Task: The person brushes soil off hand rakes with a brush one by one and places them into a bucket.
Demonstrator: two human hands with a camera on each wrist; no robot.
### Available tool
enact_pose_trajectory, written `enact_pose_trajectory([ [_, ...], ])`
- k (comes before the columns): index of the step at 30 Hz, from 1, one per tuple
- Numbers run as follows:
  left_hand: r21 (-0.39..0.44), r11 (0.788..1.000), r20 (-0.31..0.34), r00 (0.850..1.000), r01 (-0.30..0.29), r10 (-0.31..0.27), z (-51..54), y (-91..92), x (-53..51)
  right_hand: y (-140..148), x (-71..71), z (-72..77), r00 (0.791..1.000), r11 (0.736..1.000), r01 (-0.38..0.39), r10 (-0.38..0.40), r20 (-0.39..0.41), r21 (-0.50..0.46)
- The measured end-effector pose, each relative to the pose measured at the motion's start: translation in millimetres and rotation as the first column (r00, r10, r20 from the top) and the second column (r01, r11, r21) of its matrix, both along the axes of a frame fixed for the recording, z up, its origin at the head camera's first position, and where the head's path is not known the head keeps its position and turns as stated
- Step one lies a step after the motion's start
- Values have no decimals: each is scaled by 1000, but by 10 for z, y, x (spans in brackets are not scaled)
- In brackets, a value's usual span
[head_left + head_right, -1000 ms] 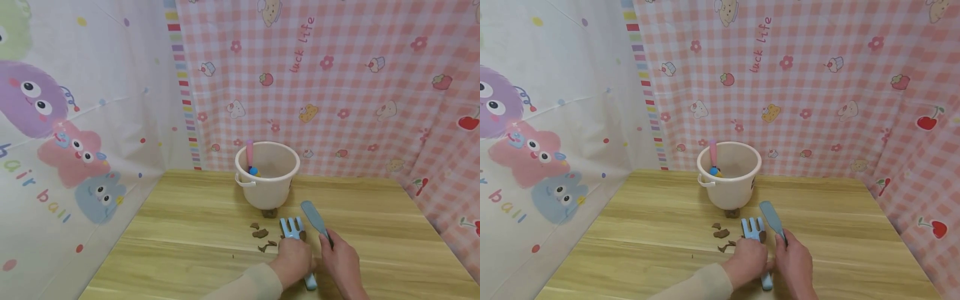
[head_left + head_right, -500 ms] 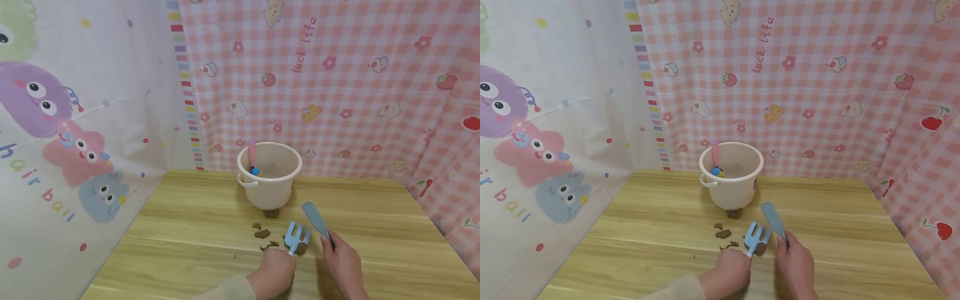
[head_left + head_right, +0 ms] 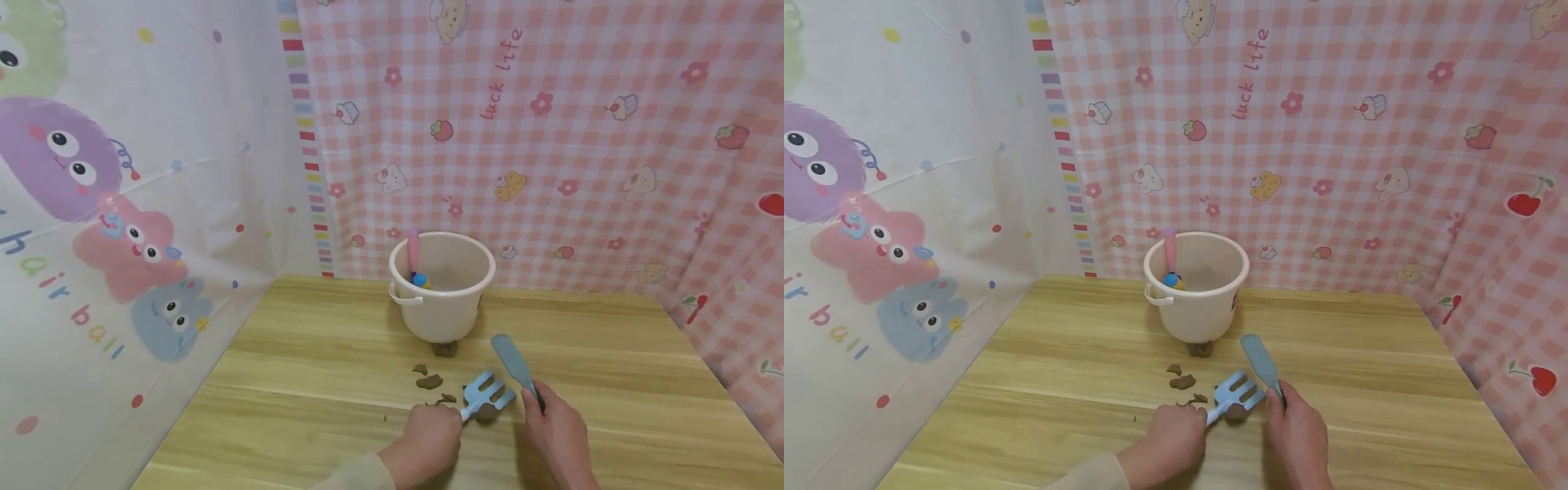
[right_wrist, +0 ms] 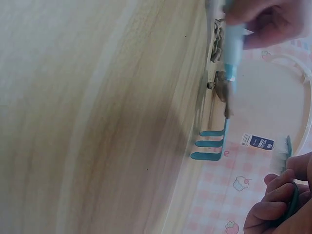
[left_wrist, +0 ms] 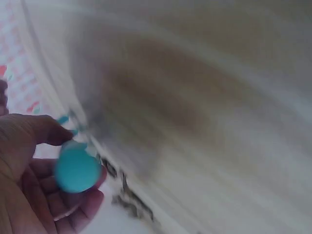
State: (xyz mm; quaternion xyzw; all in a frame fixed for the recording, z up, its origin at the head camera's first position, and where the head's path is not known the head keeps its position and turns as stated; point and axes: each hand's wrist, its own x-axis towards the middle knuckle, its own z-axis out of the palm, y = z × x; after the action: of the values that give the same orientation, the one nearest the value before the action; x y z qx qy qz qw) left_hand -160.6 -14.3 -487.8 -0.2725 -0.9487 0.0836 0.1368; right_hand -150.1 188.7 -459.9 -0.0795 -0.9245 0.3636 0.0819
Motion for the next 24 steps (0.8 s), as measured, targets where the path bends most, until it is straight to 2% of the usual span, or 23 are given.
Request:
enact_pose_trajectory([
  [4,81,996,-45,998,37,-34,100,-132,-91,1,4,-10,1000,1000,3,-2,6,-6],
  [7,99,992,-79,994,82,-75,145,-229,-172,-5,19,-14,1000,1000,-9,9,5,-19],
  [9,113,990,-91,993,90,-80,144,-284,-220,-14,31,-16,1000,1000,-20,20,-8,-22],
  [14,182,981,-72,996,72,-60,139,-401,-297,-37,34,-33,999,1000,-31,31,-39,-2],
  [17,224,971,-74,995,82,-67,165,-468,-327,-64,34,-24,999,1000,-30,30,-38,-1],
  [20,279,956,-87,994,89,-67,201,-532,-343,-110,47,-2,998,999,-43,43,-39,-1],
  [24,344,935,-87,994,87,-61,242,-619,-345,-187,61,-3,993,995,-97,97,-72,16],
])
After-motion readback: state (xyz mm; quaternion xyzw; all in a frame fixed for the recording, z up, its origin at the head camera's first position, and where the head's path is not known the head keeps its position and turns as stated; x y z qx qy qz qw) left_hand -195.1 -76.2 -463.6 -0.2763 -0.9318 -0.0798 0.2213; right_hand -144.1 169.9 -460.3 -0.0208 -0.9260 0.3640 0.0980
